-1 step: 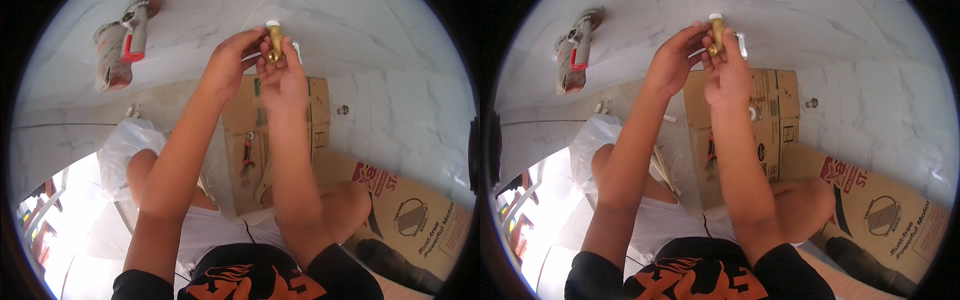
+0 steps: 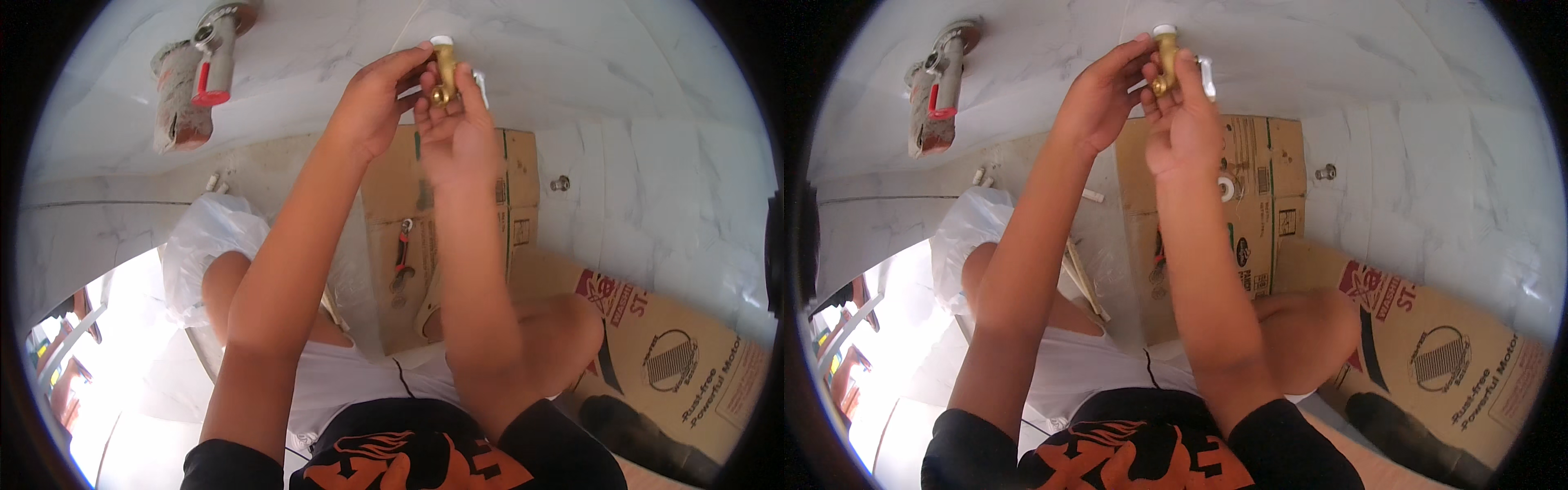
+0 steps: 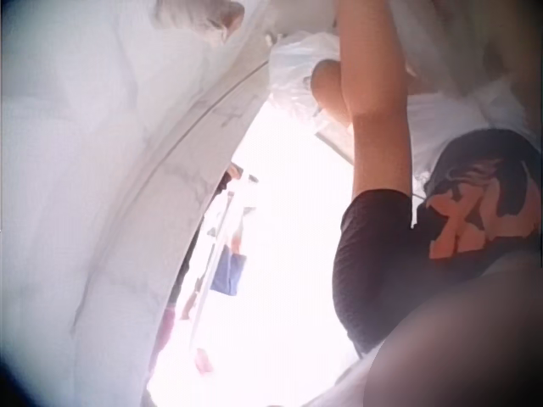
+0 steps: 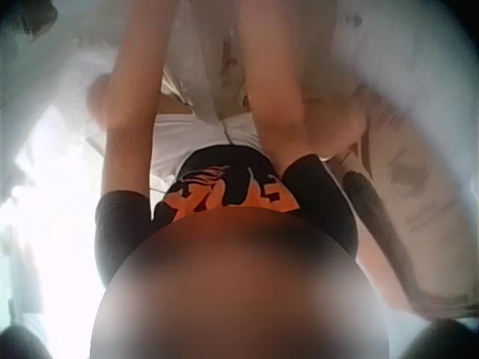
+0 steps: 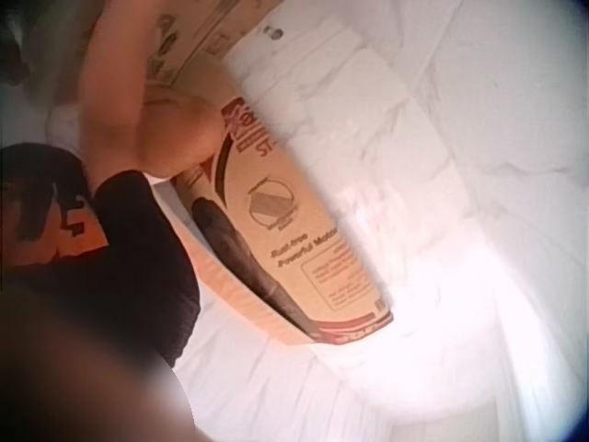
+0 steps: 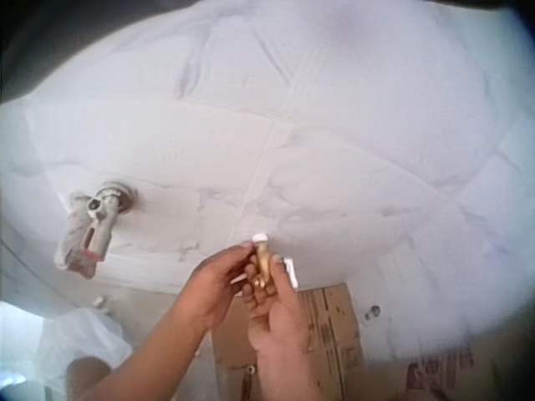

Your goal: The person sits on the floor and wraps white thread seal tape around the threaded ends of brass faucet valves. They then use a wrench to tighten the valves onto wall pipes and handle various plumbing parts and tools.

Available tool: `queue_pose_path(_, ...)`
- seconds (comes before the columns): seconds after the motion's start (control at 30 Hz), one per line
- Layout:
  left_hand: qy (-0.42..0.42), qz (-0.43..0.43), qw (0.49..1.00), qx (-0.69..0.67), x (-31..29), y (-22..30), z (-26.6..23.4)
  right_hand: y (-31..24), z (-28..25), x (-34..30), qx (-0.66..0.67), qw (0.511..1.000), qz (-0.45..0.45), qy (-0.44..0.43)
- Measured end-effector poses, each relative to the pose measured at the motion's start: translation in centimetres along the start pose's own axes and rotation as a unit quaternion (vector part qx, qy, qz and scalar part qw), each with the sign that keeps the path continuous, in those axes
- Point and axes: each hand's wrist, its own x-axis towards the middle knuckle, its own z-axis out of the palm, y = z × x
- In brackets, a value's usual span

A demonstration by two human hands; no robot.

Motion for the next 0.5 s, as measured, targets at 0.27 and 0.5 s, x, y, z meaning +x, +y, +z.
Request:
queue_pose_path(0.27,-0.102,-0.016,0.980,-0.172,2.2,-1.0,0.8,-0.1,-0.3,0.3,0.001,0.998,0.025,-0.058)
queue_pose_path(0.5,-0.067,0.034,0.981,-0.177,3.0,-2.0,1.1,-1.1,-3.9,-0.6,-0.405,0.834,-0.374,0.010)
